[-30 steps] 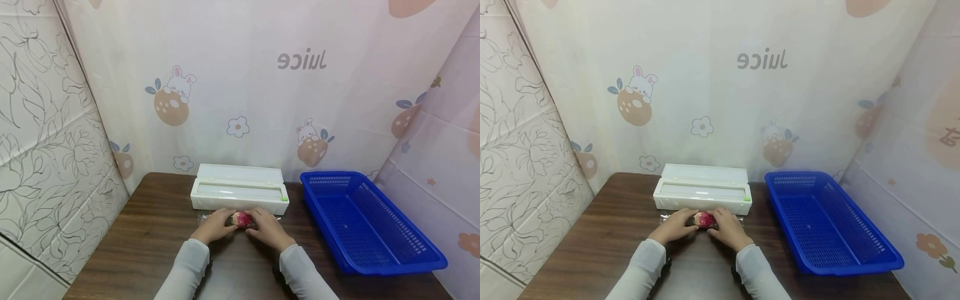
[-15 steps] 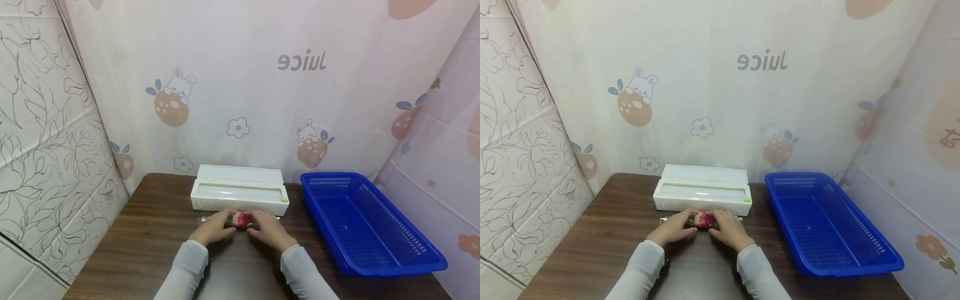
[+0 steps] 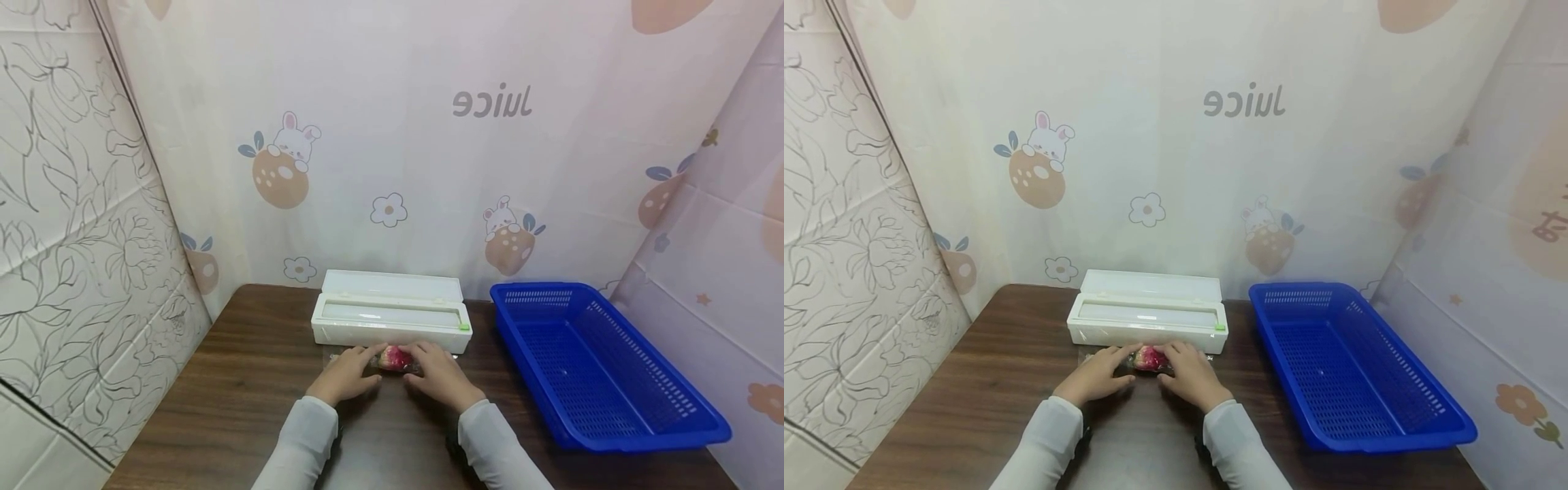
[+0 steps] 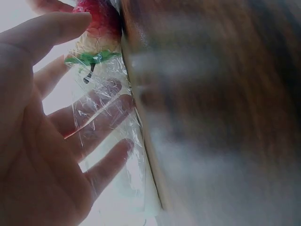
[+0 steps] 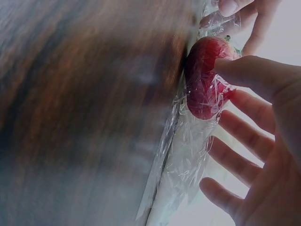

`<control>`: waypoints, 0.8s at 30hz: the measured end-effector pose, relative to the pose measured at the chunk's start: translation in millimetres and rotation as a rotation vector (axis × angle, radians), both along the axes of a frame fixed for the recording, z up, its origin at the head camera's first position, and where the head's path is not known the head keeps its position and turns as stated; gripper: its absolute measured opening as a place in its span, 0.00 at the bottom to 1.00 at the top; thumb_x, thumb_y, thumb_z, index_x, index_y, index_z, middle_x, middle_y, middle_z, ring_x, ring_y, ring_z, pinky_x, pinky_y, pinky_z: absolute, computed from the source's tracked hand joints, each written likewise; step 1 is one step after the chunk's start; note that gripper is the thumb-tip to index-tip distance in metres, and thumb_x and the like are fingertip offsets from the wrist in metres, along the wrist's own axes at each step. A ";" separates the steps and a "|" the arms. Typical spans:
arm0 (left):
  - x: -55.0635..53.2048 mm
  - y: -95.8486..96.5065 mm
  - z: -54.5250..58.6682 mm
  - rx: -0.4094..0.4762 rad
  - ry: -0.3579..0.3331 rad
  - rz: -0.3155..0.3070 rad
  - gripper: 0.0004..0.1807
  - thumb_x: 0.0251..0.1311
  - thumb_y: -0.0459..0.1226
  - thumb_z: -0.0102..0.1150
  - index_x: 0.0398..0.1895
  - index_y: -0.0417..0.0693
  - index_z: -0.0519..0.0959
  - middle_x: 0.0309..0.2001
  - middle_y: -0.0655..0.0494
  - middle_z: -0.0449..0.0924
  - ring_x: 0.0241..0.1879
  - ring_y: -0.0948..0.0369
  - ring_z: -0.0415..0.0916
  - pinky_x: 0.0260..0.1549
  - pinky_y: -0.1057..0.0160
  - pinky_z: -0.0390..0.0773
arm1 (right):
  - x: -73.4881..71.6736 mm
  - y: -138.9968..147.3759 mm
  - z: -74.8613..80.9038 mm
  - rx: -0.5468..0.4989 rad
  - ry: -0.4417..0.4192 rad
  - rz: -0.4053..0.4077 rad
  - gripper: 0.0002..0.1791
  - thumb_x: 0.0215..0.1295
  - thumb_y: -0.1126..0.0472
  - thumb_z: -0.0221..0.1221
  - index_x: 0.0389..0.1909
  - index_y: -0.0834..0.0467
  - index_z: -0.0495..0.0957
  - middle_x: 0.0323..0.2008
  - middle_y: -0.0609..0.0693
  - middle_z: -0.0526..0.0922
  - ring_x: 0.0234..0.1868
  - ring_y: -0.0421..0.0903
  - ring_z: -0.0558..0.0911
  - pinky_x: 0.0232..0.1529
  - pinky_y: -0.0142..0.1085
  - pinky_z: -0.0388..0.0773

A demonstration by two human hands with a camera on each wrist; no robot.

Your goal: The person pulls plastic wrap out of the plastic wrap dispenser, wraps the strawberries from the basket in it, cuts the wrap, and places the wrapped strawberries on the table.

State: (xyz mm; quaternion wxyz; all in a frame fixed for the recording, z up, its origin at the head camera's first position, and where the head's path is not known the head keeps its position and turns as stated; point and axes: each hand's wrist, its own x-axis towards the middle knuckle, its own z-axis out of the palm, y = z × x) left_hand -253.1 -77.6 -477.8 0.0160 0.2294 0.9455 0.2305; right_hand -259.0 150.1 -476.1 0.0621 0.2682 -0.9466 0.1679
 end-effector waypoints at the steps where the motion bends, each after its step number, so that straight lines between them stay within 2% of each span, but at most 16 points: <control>1: 0.2 -0.3 -0.5 0.000 0.003 0.004 0.34 0.57 0.51 0.58 0.68 0.62 0.62 0.59 0.45 0.71 0.58 0.49 0.65 0.54 0.31 0.64 | 0.2 -0.1 0.7 -0.004 0.006 0.002 0.29 0.54 0.51 0.65 0.58 0.49 0.72 0.50 0.47 0.77 0.52 0.47 0.72 0.50 0.53 0.73; 3: 0.5 -0.7 -0.9 0.013 0.030 0.013 0.33 0.57 0.51 0.58 0.67 0.60 0.63 0.59 0.46 0.71 0.58 0.49 0.65 0.54 0.33 0.65 | 0.4 -0.5 1.8 -0.012 0.018 0.006 0.28 0.54 0.51 0.65 0.58 0.49 0.73 0.49 0.47 0.77 0.50 0.46 0.72 0.48 0.52 0.74; 5: -0.6 -1.1 -2.0 0.047 0.086 0.027 0.31 0.57 0.51 0.58 0.65 0.57 0.66 0.58 0.48 0.72 0.58 0.50 0.65 0.54 0.36 0.67 | 0.4 -0.6 2.3 -0.021 0.032 0.009 0.27 0.54 0.51 0.65 0.56 0.50 0.74 0.46 0.47 0.77 0.48 0.45 0.73 0.46 0.50 0.75; 8: -4.9 -3.3 -1.0 0.160 0.191 0.065 0.27 0.57 0.50 0.60 0.60 0.54 0.71 0.56 0.50 0.74 0.56 0.53 0.66 0.54 0.40 0.69 | -0.4 -0.8 2.0 -0.028 0.052 0.012 0.26 0.54 0.51 0.65 0.55 0.51 0.75 0.44 0.48 0.77 0.46 0.45 0.73 0.44 0.49 0.75; 11: -11.4 -9.5 2.5 0.298 0.305 0.150 0.25 0.54 0.45 0.63 0.56 0.53 0.74 0.52 0.50 0.76 0.53 0.54 0.68 0.51 0.44 0.72 | -0.5 -1.1 2.1 -0.038 0.059 0.015 0.25 0.54 0.52 0.65 0.54 0.52 0.76 0.43 0.49 0.77 0.45 0.45 0.73 0.43 0.49 0.74; 14: -16.7 -19.9 9.1 0.396 0.380 0.287 0.24 0.51 0.40 0.65 0.55 0.51 0.75 0.50 0.47 0.75 0.51 0.52 0.68 0.49 0.44 0.72 | 0.1 -1.2 3.6 -0.049 0.049 0.014 0.24 0.54 0.52 0.65 0.53 0.52 0.76 0.43 0.49 0.77 0.45 0.45 0.72 0.44 0.49 0.73; 16: -19.6 -27.7 12.6 0.422 0.388 0.368 0.26 0.49 0.39 0.65 0.55 0.50 0.74 0.50 0.45 0.73 0.51 0.50 0.66 0.49 0.43 0.72 | 0.2 -1.0 3.8 -0.047 0.047 0.013 0.24 0.55 0.52 0.65 0.53 0.52 0.76 0.43 0.49 0.77 0.46 0.45 0.72 0.44 0.49 0.73; 18: -21.5 -35.0 15.5 0.438 0.364 0.419 0.27 0.49 0.39 0.65 0.55 0.49 0.74 0.51 0.43 0.72 0.52 0.49 0.65 0.50 0.42 0.71 | 0.1 -0.7 3.8 -0.041 0.043 0.012 0.24 0.55 0.52 0.65 0.54 0.51 0.76 0.44 0.48 0.76 0.46 0.45 0.72 0.44 0.48 0.73; 24: -28.4 -49.2 17.6 0.493 0.258 0.488 0.32 0.51 0.41 0.64 0.60 0.44 0.68 0.57 0.39 0.65 0.55 0.46 0.60 0.53 0.41 0.69 | 0.3 0.1 3.2 -0.035 0.049 0.021 0.23 0.56 0.51 0.63 0.54 0.51 0.75 0.44 0.47 0.76 0.47 0.44 0.72 0.45 0.48 0.74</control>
